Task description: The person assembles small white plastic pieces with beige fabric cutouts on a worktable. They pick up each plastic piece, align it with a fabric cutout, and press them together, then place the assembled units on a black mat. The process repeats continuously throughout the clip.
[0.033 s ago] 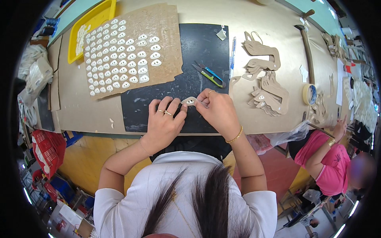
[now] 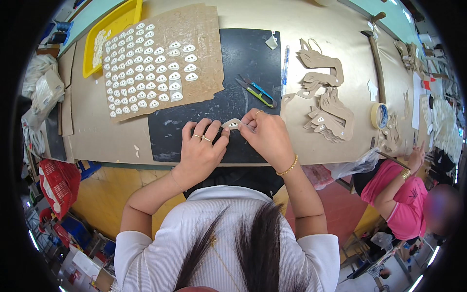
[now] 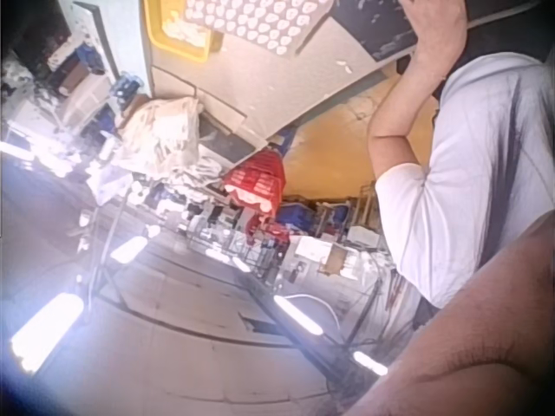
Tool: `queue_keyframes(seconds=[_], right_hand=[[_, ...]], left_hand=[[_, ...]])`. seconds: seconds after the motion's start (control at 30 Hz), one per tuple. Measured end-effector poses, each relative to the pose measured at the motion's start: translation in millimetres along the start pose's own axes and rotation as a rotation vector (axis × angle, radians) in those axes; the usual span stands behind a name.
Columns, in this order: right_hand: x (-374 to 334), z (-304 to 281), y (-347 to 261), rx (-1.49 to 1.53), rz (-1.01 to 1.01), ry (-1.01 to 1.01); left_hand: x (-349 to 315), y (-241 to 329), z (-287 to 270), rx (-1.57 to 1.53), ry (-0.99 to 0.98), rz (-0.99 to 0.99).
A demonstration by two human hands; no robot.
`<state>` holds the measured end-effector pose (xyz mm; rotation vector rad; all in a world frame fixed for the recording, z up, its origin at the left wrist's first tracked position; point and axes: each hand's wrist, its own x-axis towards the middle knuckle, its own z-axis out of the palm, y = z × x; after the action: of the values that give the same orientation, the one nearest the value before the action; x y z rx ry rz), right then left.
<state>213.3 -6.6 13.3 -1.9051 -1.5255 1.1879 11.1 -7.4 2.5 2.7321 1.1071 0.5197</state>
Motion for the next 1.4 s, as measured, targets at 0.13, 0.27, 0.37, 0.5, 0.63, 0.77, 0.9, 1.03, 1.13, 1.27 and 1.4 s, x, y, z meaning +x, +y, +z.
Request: queue_keyframes(seconds=[0.13, 0.27, 0.37, 0.5, 0.63, 0.77, 0.9, 1.03, 1.13, 1.27, 1.4], right_hand=[[1.3, 0.2, 0.1, 0.006, -0.006, 0.009], [11.5, -6.6, -7.6, 0.0, 0.069, -0.04], [18.7, -13.8, -13.7, -0.063, 0.079, -0.104], [22.6, -16.1, -15.9, -0.191, 0.032, -0.107], [17.6, -14.4, -16.5, -0.326, -0.034, -0.036], [16.2, -13.7, -17.7, -0.283, -0.011, -0.023], [16.8, -12.6, -19.1, -0.286, 0.012, -0.012], [20.6, -13.6, -20.1, -0.303, 0.015, -0.031], [20.7, -12.6, -18.8, -0.303, 0.003, -0.016], [15.8, -9.4, -23.0, -0.316, 0.019, 0.017], [10.6, -2.4, -16.9, -0.472, -0.157, 0.176]], left_hand=[[-0.4, -1.0, -0.8, 0.009, -0.002, 0.013], [0.0, -6.0, 4.2, 0.031, -0.009, 0.062], [-6.7, -6.2, 8.7, 0.083, -0.024, 0.15], [-8.1, -3.4, 7.5, 0.072, -0.07, 0.137], [-6.9, -0.2, 4.4, 0.017, -0.086, 0.099], [-7.0, 2.1, 5.3, 0.03, -0.068, 0.097], [-5.7, 3.2, 5.2, 0.016, -0.067, 0.083], [-6.3, 2.0, 7.8, -0.012, -0.07, 0.043], [-4.3, 1.0, 7.2, -0.032, -0.066, 0.029], [-6.2, 5.4, 8.6, -0.049, -0.072, -0.022], [-9.3, 6.3, 18.4, -0.029, -0.046, -0.006]])
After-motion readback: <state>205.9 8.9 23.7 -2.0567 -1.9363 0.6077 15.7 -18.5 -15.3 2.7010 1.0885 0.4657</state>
